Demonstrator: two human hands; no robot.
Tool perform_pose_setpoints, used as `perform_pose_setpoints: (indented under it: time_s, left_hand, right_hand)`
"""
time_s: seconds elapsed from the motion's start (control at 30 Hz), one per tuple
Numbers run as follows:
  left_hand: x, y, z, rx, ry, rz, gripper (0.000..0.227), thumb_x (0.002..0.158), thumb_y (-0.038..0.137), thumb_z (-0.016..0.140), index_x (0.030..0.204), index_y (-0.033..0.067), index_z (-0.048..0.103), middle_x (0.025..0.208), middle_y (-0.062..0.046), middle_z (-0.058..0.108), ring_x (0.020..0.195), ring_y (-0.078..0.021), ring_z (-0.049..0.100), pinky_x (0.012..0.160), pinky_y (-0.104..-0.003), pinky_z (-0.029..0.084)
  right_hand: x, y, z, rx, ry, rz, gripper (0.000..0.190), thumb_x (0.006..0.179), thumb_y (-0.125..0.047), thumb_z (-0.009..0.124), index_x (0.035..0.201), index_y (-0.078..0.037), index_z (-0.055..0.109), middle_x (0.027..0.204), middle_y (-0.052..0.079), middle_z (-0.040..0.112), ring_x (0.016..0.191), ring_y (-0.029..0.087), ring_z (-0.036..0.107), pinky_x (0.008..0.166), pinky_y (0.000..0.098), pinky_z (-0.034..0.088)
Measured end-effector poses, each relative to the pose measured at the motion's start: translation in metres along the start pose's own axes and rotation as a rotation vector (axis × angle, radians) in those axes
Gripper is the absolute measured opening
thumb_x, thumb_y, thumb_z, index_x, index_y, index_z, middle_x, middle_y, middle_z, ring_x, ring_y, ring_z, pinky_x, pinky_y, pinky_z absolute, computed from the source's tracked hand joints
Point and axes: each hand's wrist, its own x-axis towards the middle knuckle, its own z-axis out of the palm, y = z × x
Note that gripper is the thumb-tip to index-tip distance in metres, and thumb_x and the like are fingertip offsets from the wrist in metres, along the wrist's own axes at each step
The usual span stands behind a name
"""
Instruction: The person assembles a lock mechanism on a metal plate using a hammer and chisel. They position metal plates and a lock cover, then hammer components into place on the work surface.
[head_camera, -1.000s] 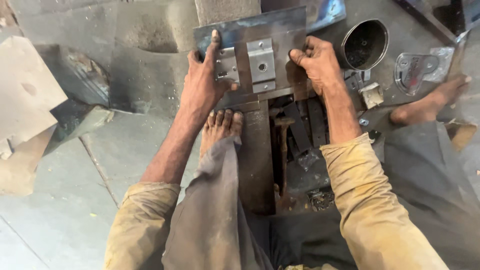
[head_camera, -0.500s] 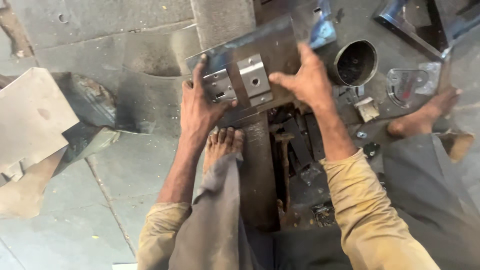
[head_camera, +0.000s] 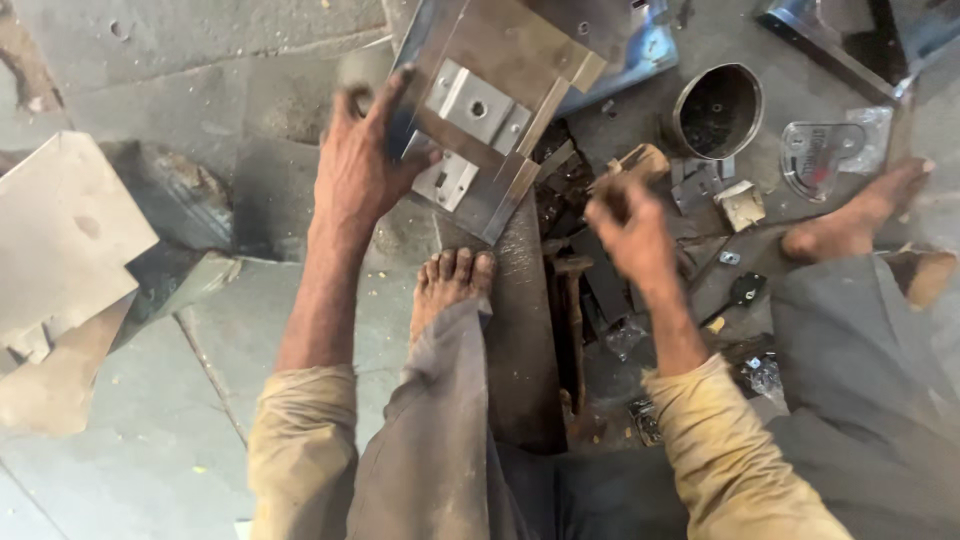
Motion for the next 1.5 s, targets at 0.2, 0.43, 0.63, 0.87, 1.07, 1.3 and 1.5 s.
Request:
perform_pose_setpoints:
  time_s: [0.2,0.43,0.63,0.87,1.07,1.3,1.5]
  left_hand:
    - [-0.040,0.017,0.034,-0.145,-0.226,-0.446,0.110,0.075,0.045,0.090,0.161,0.0264,0.023,0.130,-0.023,0.057,0.113,-0.0455,0.062,0.091,-0.056,0.053]
    - [-0.066,0.015,0.057,-0.248,-0.104,-0.351,0.111,0.076,0.037,0.094,0.160,0.0232,0.024,0.135,-0.024,0.055,0.120,-0.0439,0.061,0.097,-0.054,0.053]
    - [-0.060,0.010,0.049,-0.293,-0.005,-0.269,0.110,0.079,0.032,0.099,0.161,0.0153,0.026,0.140,-0.026,0.047,0.126,-0.0425,0.057,0.102,-0.052,0.053]
    - [-0.066,0.028,0.024,-0.319,0.005,-0.257,0.094,0.088,0.026,0.093,0.160,0.0122,0.035,0.144,-0.022,0.042,0.120,-0.0339,0.064,0.097,-0.044,0.060]
    - [-0.072,0.080,-0.005,-0.292,-0.052,-0.164,0.073,0.088,0.024,0.087,0.148,0.0077,0.049,0.138,-0.020,0.051,0.114,-0.0306,0.066,0.090,-0.042,0.060]
    - [-0.117,0.157,-0.034,-0.111,-0.571,0.011,0.065,0.083,0.028,0.083,0.140,0.0104,0.056,0.113,-0.017,0.068,0.109,-0.0340,0.064,0.094,-0.046,0.052]
    - [-0.193,0.175,-0.053,-0.185,-1.060,-0.140,0.073,0.071,0.043,0.085,0.139,0.0262,0.064,0.121,-0.006,0.074,0.115,-0.0223,0.072,0.099,-0.034,0.056]
  right_hand:
    - [-0.067,-0.040,-0.030,0.274,-0.039,0.086,0.016,0.093,-0.005,0.075,0.109,-0.004,0.071,0.091,0.002,0.071,0.075,0.008,0.059,0.066,0.0251,0.049]
    - [-0.166,-0.140,-0.175,0.267,-0.296,-0.325,0.016,0.097,-0.018,0.066,0.107,-0.009,0.074,0.096,-0.002,0.073,0.080,0.008,0.065,0.073,0.0241,0.050]
    - [-0.191,-0.181,-0.191,0.055,-0.660,-0.211,0.028,0.101,-0.033,0.058,0.106,-0.013,0.076,0.101,-0.004,0.076,0.088,0.008,0.071,0.083,0.0240,0.053]
    - [-0.189,-0.166,-0.162,0.239,-0.911,-0.100,0.018,0.100,-0.025,0.057,0.099,-0.020,0.074,0.095,-0.004,0.078,0.086,0.013,0.074,0.080,0.0294,0.058]
    - [-0.136,-0.045,-0.132,0.339,0.171,-0.233,0.020,0.104,0.000,0.068,0.122,-0.004,0.059,0.100,0.005,0.068,0.086,0.013,0.067,0.078,0.0251,0.056]
    - [-0.092,0.190,-0.029,-0.136,0.149,0.165,0.032,0.083,-0.014,0.077,0.113,-0.002,0.072,0.107,0.020,0.074,0.098,0.032,0.070,0.086,0.0449,0.055]
    - [-0.096,0.252,0.037,-0.154,-0.143,0.219,0.053,0.082,-0.021,0.085,0.126,0.001,0.066,0.116,0.022,0.070,0.106,0.033,0.065,0.089,0.0426,0.052]
